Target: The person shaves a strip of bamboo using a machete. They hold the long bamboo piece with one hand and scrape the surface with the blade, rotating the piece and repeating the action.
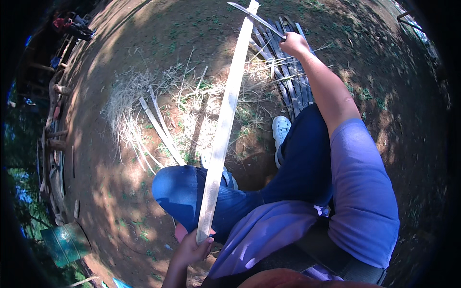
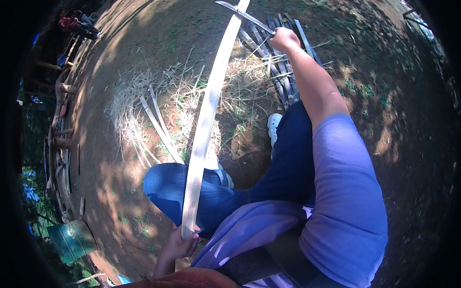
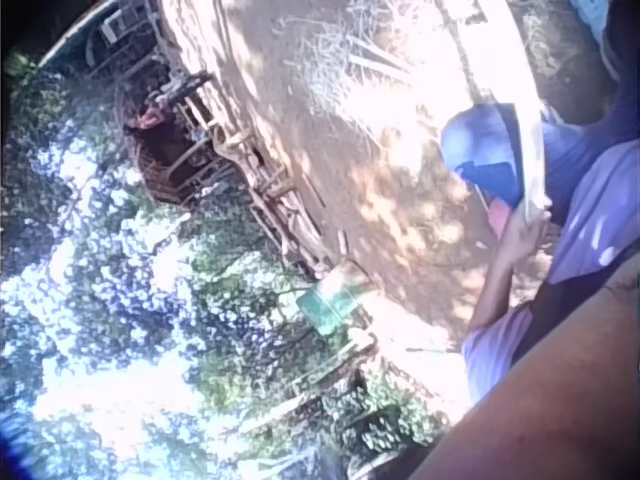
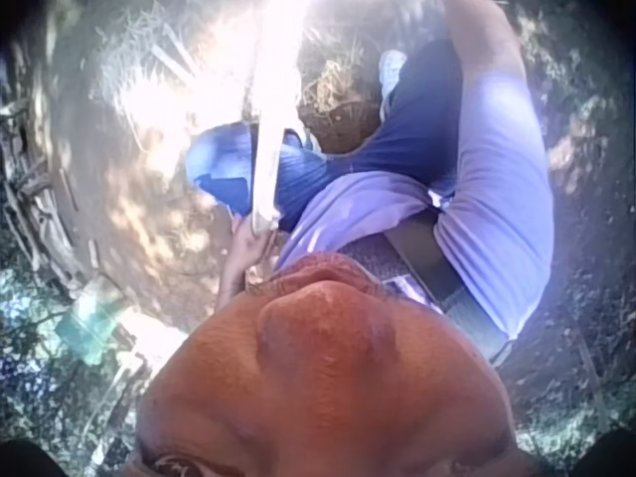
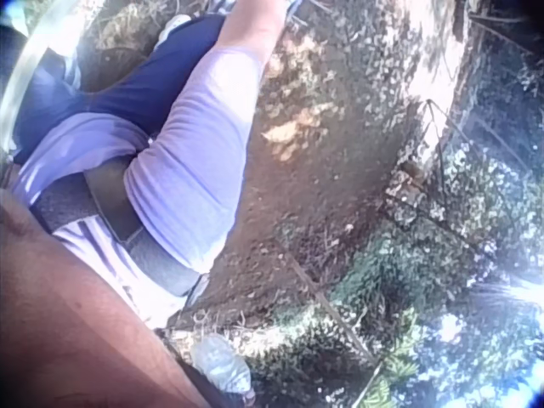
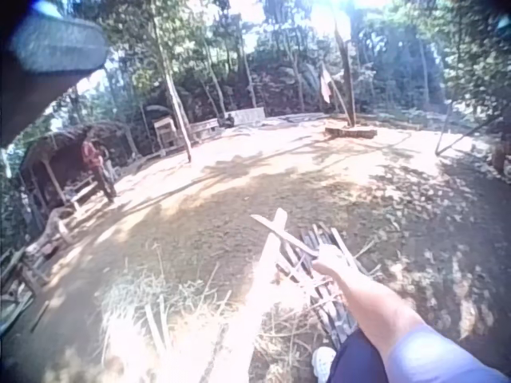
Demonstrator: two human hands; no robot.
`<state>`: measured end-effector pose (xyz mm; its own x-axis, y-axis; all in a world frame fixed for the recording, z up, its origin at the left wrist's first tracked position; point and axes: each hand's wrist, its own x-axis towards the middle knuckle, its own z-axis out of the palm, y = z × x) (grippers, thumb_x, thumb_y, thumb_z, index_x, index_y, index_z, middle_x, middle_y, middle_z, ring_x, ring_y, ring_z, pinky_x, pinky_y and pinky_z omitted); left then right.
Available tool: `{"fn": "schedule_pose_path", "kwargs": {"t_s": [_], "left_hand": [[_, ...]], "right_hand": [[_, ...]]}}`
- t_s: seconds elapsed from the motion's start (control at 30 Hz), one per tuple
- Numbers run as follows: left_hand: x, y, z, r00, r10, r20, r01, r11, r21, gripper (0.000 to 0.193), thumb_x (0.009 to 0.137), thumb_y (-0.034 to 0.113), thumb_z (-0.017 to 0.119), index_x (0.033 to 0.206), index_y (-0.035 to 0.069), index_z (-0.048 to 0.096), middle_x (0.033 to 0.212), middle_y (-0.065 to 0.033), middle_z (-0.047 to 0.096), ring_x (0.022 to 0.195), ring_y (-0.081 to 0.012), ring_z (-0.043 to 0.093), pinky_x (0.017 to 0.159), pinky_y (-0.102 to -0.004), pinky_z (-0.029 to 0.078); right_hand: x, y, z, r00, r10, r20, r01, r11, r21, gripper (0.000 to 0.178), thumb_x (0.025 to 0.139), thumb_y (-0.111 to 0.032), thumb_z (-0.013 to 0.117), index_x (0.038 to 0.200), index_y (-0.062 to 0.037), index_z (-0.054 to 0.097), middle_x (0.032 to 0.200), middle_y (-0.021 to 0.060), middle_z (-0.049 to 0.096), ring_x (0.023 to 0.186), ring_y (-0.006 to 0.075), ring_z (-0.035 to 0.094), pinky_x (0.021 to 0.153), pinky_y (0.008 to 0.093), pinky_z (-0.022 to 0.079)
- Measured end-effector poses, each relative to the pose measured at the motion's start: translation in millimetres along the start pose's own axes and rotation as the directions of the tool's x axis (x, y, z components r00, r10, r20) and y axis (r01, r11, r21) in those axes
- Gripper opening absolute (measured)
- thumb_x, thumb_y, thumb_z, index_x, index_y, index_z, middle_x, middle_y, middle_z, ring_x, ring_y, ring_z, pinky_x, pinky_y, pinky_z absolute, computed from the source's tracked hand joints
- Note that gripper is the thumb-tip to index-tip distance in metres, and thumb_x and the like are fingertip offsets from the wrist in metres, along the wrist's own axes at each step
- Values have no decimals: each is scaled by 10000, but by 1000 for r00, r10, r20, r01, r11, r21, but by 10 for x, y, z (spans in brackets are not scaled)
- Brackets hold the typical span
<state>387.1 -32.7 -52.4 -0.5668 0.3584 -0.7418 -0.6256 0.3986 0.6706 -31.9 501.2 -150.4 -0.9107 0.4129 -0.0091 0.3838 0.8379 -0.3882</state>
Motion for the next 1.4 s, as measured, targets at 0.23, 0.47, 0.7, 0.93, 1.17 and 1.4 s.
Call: {"fn": "schedule_pose_path", "kwargs": {"t_s": [0.23,0.47,0.7,0.93,1.17,1.4], "left_hand": [[-37,-54,4,998,-35,47,38,997,-61,207,1016,100,537,1214,45,512,645,20,521,538,-54,507,488,-230,413],[-219,-290,-70,1000,-22,-13,23,996,92,186,1003,139,581,1154,30,576,700,13,577,593,-59,554,542,-231,446],[-156,-386,-63,988,98,122,-125,963,238,248,987,160,622,1183,8,618,756,-3,623,673,-69,594,610,-247,480],[25,-116,-4,998,61,5,-61,988,139,305,989,147,605,1266,18,601,744,7,592,650,-52,565,592,-223,452],[567,718,120,967,254,32,-247,960,-132,446,1023,183,505,1411,-17,418,735,-2,494,485,-57,425,431,-225,390],[1906,1528,188,959,283,-3,-281,951,-129,448,974,118,460,1409,19,426,742,12,442,457,-35,386,386,-209,347]], "right_hand": [[-63,53,49,997,79,11,-79,996,30,433,812,-305,662,1220,-164,693,1231,107,685,1136,292,651,964,396,531],[138,482,-20,983,159,-92,-155,987,50,359,788,-301,656,1027,-44,734,1010,160,738,943,323,714,839,424,547],[369,1512,151,848,523,-88,-438,785,438,342,797,-359,708,791,-19,742,797,134,731,768,256,727,730,363,544],[-79,1134,67,898,397,191,-422,900,114,274,741,-292,644,654,-39,708,726,121,708,707,222,705,694,346,545],[-95,1369,114,871,391,299,-448,881,152,343,754,-344,726,662,-15,700,678,123,687,662,215,687,662,342,532],[-146,1400,160,887,377,268,-458,790,407,436,835,-383,732,626,-21,612,600,90,605,511,211,580,482,367,448]]}}
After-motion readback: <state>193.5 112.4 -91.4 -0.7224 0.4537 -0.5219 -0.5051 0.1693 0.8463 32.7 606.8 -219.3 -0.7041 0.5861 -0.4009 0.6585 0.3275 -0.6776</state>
